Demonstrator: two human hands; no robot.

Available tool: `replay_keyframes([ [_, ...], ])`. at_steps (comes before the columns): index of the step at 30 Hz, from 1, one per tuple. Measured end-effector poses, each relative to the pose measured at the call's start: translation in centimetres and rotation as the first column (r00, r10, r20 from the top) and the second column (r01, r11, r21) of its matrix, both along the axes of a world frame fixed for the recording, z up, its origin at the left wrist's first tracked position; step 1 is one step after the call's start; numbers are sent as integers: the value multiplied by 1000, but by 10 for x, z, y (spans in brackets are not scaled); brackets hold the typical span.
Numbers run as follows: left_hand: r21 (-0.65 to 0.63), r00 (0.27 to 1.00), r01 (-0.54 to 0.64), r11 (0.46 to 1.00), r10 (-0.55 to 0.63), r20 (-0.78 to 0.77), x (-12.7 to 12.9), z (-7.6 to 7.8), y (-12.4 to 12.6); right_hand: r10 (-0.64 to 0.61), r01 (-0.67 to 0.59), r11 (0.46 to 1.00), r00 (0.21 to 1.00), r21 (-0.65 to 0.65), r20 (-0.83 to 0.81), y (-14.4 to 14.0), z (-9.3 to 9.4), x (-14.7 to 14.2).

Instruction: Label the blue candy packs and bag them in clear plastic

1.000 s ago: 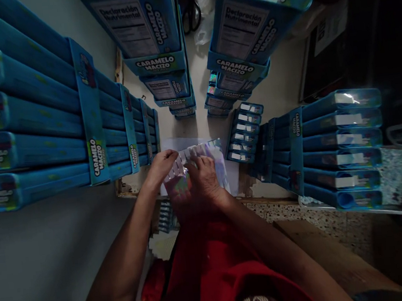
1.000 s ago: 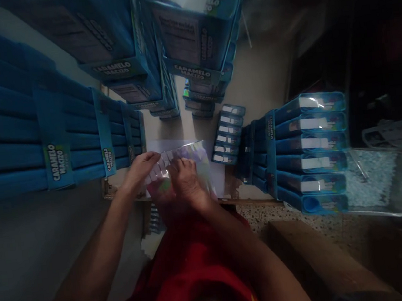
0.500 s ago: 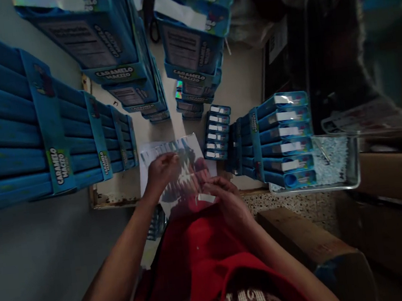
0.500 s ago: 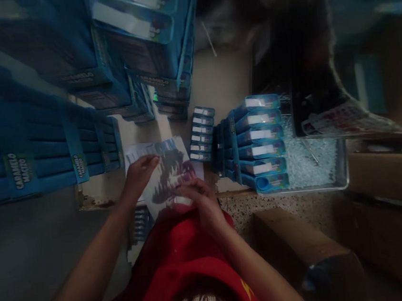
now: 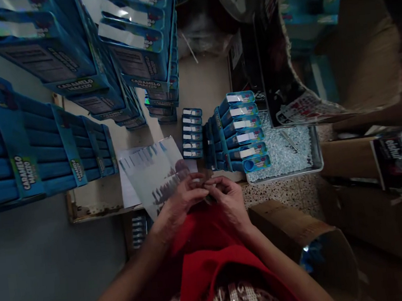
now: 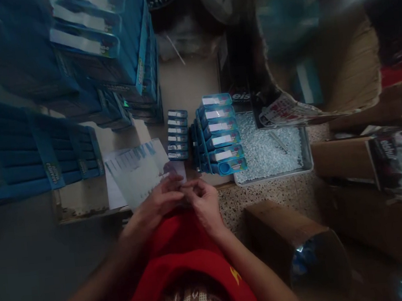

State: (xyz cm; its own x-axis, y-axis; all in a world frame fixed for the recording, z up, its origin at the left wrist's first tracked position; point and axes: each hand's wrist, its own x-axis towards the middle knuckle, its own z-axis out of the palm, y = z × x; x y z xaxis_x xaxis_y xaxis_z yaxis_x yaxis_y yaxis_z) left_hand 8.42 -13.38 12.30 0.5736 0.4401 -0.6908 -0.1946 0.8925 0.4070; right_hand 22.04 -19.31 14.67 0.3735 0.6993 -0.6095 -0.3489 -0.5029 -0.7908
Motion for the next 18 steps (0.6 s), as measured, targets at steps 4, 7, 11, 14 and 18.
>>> replay_keyframes([
  [4, -231, 966, -28, 973, 86, 245, 4, -5, 1, -133, 133, 991, 991, -1, -29, -5, -4, 4],
  [7, -302, 967, -1, 953, 78, 243, -1, -11, 4, -258, 254, 965, 963, -64, -75, -9, -5, 7],
  [11, 95, 968, -70, 993, 91, -235, -1, -17, 4, -293, 286, 953, 955, -105, -57, -13, 4, 14],
  [14, 162, 961, 31, 986, 15, -277, 6, -21, 5, -263, 255, 961, 963, -109, -66, -15, 15, 18],
  [18, 42, 986, 137, 990, -132, -105, 19, -28, 10, -206, 202, 976, 977, -82, -50, -16, 27, 25],
])
